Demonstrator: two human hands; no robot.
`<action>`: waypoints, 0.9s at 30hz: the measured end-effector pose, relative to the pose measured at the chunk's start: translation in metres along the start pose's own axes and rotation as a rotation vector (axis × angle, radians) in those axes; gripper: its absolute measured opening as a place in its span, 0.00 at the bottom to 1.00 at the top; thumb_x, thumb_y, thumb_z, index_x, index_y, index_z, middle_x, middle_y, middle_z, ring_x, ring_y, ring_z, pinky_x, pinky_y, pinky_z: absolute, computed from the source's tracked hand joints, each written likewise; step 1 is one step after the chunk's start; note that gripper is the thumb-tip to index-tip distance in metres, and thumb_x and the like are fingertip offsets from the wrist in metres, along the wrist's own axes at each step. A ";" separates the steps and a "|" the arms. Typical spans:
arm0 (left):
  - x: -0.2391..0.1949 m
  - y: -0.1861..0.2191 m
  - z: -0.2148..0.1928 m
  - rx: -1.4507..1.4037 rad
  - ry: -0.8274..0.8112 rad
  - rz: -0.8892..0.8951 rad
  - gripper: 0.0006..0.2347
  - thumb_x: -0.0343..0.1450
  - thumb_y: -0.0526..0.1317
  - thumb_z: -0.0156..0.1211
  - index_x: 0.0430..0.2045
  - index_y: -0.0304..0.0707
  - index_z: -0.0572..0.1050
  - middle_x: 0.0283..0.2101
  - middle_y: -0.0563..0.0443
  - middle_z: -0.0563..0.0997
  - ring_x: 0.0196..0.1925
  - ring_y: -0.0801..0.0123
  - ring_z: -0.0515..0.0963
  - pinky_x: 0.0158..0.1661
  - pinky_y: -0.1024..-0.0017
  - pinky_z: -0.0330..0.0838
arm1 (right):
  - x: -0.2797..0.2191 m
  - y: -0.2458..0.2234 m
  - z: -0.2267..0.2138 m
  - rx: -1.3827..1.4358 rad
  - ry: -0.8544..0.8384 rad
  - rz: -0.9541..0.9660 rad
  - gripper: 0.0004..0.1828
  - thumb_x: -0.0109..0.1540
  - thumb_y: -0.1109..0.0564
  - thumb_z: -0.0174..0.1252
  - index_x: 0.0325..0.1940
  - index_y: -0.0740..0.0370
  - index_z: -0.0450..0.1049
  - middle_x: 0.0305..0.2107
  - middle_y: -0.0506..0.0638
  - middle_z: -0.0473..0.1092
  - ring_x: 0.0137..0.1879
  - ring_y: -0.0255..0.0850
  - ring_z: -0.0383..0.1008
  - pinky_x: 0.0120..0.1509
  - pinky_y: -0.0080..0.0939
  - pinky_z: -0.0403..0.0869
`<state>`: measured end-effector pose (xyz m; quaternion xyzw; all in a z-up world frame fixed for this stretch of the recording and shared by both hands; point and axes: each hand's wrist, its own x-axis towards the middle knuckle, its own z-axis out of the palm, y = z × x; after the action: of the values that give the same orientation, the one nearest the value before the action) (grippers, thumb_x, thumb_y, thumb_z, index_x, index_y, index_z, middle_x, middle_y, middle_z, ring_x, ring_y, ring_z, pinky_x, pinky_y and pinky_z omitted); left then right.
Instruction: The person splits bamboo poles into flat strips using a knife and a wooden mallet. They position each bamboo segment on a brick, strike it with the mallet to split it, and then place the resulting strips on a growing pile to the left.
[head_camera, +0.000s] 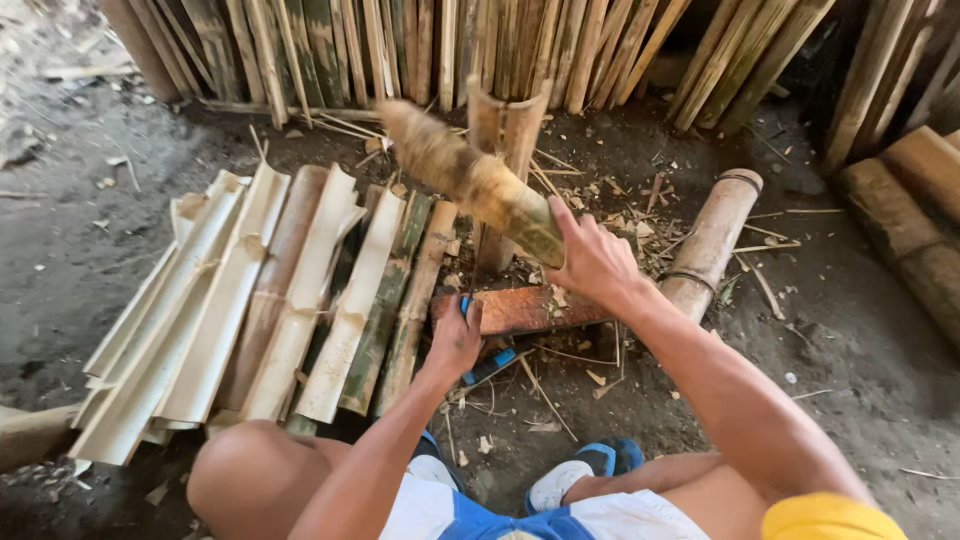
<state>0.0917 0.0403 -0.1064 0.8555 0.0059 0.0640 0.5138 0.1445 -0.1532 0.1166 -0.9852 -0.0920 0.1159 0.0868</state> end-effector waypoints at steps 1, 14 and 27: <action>0.003 -0.004 0.000 0.025 -0.034 -0.065 0.23 0.79 0.55 0.42 0.51 0.29 0.69 0.40 0.24 0.80 0.44 0.27 0.76 0.41 0.42 0.68 | -0.003 -0.006 -0.002 0.136 0.021 -0.005 0.54 0.55 0.51 0.71 0.78 0.52 0.46 0.45 0.62 0.73 0.40 0.48 0.77 0.39 0.44 0.81; -0.001 -0.018 0.001 -0.070 -0.124 -0.153 0.26 0.76 0.56 0.43 0.53 0.28 0.68 0.38 0.23 0.81 0.46 0.29 0.79 0.48 0.47 0.70 | -0.011 0.013 -0.033 0.276 0.417 -0.086 0.49 0.56 0.51 0.66 0.75 0.67 0.49 0.40 0.61 0.73 0.35 0.37 0.77 0.32 0.37 0.76; 0.000 -0.040 0.004 -0.076 -0.123 -0.084 0.21 0.76 0.54 0.44 0.48 0.30 0.69 0.35 0.26 0.81 0.44 0.29 0.78 0.44 0.46 0.70 | -0.031 -0.003 -0.018 0.647 0.494 -0.355 0.63 0.52 0.65 0.74 0.80 0.69 0.37 0.69 0.72 0.55 0.65 0.61 0.68 0.62 0.59 0.70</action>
<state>0.0947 0.0556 -0.1435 0.8367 0.0077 -0.0103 0.5475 0.1186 -0.1595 0.1409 -0.8743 -0.1952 -0.1169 0.4288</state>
